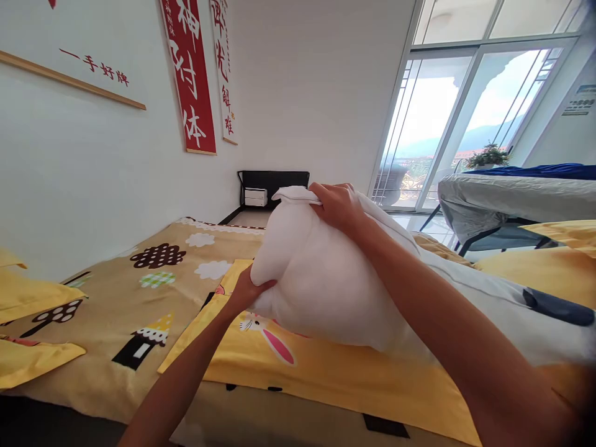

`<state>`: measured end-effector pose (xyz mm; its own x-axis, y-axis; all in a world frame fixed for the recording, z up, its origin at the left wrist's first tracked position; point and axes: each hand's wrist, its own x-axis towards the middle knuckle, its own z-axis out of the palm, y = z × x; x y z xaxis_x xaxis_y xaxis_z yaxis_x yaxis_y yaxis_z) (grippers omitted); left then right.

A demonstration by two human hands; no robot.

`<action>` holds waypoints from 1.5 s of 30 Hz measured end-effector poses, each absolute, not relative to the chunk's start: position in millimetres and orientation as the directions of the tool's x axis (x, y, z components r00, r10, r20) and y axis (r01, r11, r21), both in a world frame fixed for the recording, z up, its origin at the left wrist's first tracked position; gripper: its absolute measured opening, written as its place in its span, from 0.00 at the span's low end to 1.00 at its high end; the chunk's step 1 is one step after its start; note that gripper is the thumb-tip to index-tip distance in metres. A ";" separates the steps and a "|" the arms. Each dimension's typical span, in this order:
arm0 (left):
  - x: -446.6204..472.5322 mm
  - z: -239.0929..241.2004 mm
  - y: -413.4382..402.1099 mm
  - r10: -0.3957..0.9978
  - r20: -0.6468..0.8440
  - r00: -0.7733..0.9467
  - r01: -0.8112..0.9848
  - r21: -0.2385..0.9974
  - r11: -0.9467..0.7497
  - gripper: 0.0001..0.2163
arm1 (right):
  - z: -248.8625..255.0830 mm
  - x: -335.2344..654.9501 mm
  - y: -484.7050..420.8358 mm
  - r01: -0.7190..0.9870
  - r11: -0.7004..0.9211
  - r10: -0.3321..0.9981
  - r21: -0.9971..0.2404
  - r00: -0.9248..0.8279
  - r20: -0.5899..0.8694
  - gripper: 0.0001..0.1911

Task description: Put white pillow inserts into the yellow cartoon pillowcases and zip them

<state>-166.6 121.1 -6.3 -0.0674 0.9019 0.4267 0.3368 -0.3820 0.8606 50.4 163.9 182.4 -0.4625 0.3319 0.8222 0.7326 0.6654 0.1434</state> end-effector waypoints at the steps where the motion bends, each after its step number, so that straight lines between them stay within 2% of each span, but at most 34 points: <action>1: -166.5 -6.5 118.2 0.891 0.442 -0.101 0.371 0.848 -0.378 0.27 | 183.3 56.2 168.0 0.764 0.618 0.336 0.185 -0.470 0.816 0.05; 4: -173.4 -8.9 107.5 0.915 0.390 -0.108 0.433 0.846 -0.309 0.22 | 186.8 72.8 178.4 0.805 0.544 0.328 0.235 -0.462 0.824 0.06; 7: -181.0 -11.5 96.4 0.969 0.210 0.129 0.342 0.908 -0.242 0.22 | 191.0 80.3 183.1 0.814 0.543 0.294 0.208 -0.416 0.860 0.09; 9: -178.5 -11.4 89.5 0.958 0.169 0.233 0.253 0.940 -0.228 0.27 | 193.1 78.0 183.4 0.812 0.553 0.265 0.185 -0.382 0.885 0.10; 13: -155.0 -7.8 81.5 0.957 0.272 0.098 0.102 0.954 -0.281 0.31 | 193.3 62.7 180.7 0.797 0.573 0.260 0.194 -0.401 0.879 0.13; 17: -140.0 -9.9 83.1 0.951 0.307 -0.042 -0.013 0.951 -0.308 0.30 | 195.3 59.4 179.1 0.836 0.512 0.422 0.195 -0.442 0.791 0.13; 20: -150.9 -16.5 87.4 0.982 0.188 -0.008 0.059 0.981 -0.187 0.26 | 197.9 72.7 182.7 0.898 0.413 0.546 0.152 -0.377 0.748 0.12; 23: -176.0 -22.2 93.7 0.986 0.014 0.167 0.157 0.987 -0.040 0.24 | 193.7 87.2 190.5 0.940 0.335 0.637 0.066 -0.278 0.719 0.12; 26: -200.1 -24.3 97.5 0.956 -0.045 0.290 0.310 0.949 -0.049 0.24 | 181.0 91.5 199.5 0.933 0.359 0.697 -0.028 -0.248 0.673 0.14; 28: -206.2 -25.3 93.8 0.962 0.044 0.269 0.490 0.854 -0.176 0.22 | 171.3 87.8 204.4 0.895 0.441 0.699 -0.072 -0.292 0.653 0.16; 30: -200.1 -28.5 83.5 0.935 0.335 0.116 0.657 0.680 -0.325 0.20 | 163.4 80.4 207.5 0.861 0.501 0.680 -0.084 -0.331 0.654 0.16; 32: -182.9 -35.4 68.9 0.712 0.699 -0.061 0.793 0.467 -0.391 0.17 | 158.0 71.8 208.6 0.863 0.501 0.663 -0.068 -0.332 0.672 0.15; 34: -159.4 -45.4 55.2 0.482 0.875 -0.040 0.872 0.266 -0.411 0.11 | 154.5 64.0 207.8 0.875 0.483 0.651 -0.033 -0.333 0.682 0.13; 35: -147.2 -50.9 50.2 0.443 0.896 0.040 0.884 0.175 -0.434 0.08 | 153.1 60.8 206.9 0.875 0.484 0.649 -0.019 -0.344 0.679 0.13; 38: -116.3 -65.4 45.6 0.461 0.845 0.271 0.864 -0.002 -0.503 0.15 | 149.7 54.6 203.7 0.861 0.508 0.648 -0.004 -0.379 0.661 0.13; 42: -93.0 -76.8 55.1 0.393 0.855 0.337 0.868 -0.120 -0.483 0.15 | 147.5 53.1 202.2 0.862 0.506 0.649 0.016 -0.393 0.652 0.12; 45: -94.5 -81.5 61.8 0.376 0.858 0.349 0.860 -0.133 -0.493 0.16 | 147.2 56.8 203.9 0.869 0.494 0.647 0.028 -0.389 0.656 0.11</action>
<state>-94.5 61.8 -81.5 0.3487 0.3764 0.8584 0.8597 -0.4931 -0.1330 56.8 203.9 147.2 -0.3888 0.6469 0.6560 0.8689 0.4942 0.0277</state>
